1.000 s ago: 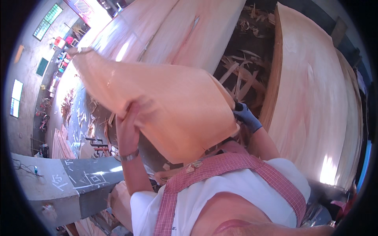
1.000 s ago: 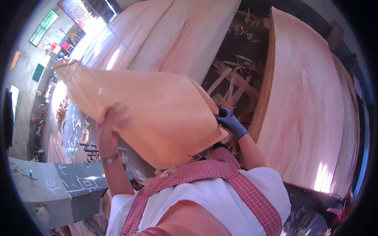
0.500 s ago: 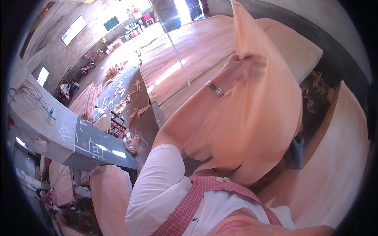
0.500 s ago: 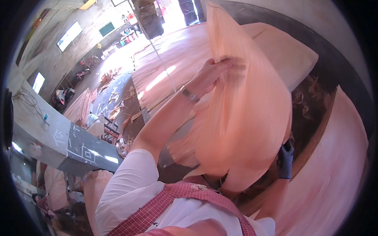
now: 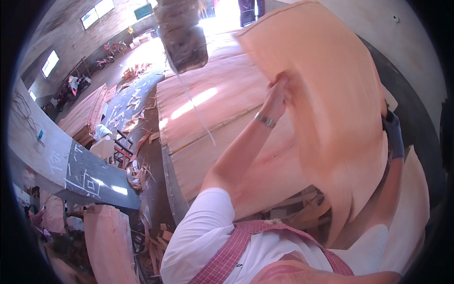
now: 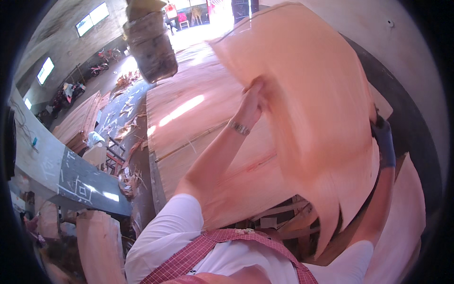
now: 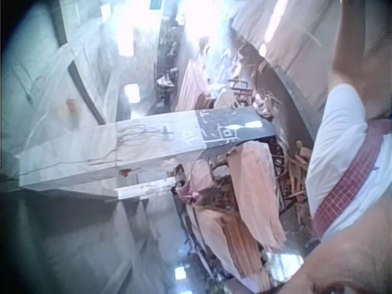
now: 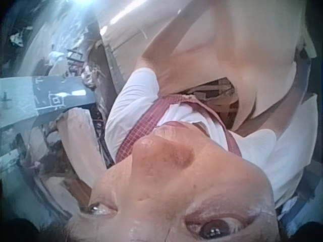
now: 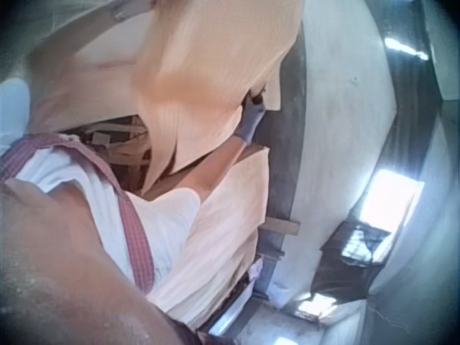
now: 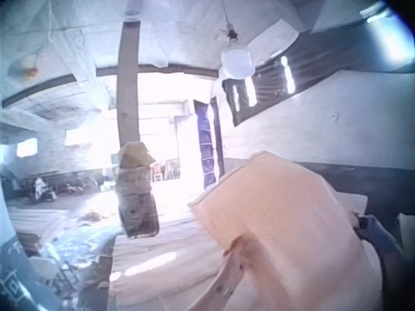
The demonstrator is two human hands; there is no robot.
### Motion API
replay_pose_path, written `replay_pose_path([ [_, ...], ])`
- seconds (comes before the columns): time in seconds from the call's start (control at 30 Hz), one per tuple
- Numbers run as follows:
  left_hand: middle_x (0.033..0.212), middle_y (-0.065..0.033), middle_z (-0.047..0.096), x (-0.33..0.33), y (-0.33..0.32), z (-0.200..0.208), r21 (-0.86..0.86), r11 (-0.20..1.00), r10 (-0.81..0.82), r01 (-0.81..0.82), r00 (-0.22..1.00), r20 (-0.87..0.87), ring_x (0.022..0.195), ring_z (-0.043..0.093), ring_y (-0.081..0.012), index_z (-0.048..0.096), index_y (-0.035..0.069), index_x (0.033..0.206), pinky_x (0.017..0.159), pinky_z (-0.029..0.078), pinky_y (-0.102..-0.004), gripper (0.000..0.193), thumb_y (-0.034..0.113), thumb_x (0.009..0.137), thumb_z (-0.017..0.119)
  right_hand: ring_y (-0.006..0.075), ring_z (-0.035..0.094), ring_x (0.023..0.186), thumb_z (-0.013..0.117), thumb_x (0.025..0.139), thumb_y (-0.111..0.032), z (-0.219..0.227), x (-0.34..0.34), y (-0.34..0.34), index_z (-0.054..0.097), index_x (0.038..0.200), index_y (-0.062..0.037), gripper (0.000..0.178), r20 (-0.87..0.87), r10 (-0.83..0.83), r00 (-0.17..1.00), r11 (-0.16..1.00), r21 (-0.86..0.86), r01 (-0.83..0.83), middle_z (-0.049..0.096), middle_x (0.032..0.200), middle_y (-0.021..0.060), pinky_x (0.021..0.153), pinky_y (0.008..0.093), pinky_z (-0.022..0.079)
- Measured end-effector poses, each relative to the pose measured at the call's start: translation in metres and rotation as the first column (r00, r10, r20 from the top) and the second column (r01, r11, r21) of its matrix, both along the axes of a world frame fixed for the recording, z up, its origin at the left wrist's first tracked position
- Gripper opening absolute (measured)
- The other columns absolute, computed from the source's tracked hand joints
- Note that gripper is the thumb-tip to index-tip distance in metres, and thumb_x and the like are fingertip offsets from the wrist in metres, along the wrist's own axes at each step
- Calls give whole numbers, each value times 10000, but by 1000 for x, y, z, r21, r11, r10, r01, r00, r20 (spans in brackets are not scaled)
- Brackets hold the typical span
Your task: The person sorts, aligns, and trims large thin wood veneers on a metal table, using a utility knife to cut away excess and a measuring tape to check the length.
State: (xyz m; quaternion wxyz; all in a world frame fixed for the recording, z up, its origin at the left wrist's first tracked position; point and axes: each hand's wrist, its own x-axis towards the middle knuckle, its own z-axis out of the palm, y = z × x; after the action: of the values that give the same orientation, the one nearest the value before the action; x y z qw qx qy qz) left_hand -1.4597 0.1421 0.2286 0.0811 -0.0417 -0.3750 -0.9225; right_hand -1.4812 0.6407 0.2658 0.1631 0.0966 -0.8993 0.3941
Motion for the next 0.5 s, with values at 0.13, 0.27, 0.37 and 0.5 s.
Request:
replay_pose_path([
  [0.13,812,5,569,-15,-44,-67,119,964,222,-236,968,118,623,557,-102,585,132,970,411,397,-225,139,271,968,587,266,685,855,700,804,-258,-1,-107,-117,659,1113,-7,401,-241,212,947,944,299,-136,708,924,164,746,368,508],
  [0.27,803,29,529,2,-73,-136,143,852,455,-503,848,273,599,523,-109,553,137,962,422,411,-232,105,229,998,519,344,641,999,692,771,-318,-25,-193,-234,674,1096,-64,413,-138,460,877,829,421,-369,673,1051,201,847,420,494],
  [0.37,759,32,500,41,-111,-218,62,777,604,-626,771,202,563,493,-99,510,144,902,407,418,-249,123,216,1000,488,344,636,1001,703,763,-409,-68,-245,-335,667,1096,-75,473,-4,527,850,711,550,-438,679,1052,175,879,443,489],
  [0.5,619,33,417,94,-115,-284,-24,549,770,-835,495,402,530,439,-100,473,145,740,414,384,-267,232,191,967,488,335,631,984,719,766,-391,-121,-264,-429,648,989,-86,385,21,681,732,622,511,-593,670,983,168,846,439,498],
])
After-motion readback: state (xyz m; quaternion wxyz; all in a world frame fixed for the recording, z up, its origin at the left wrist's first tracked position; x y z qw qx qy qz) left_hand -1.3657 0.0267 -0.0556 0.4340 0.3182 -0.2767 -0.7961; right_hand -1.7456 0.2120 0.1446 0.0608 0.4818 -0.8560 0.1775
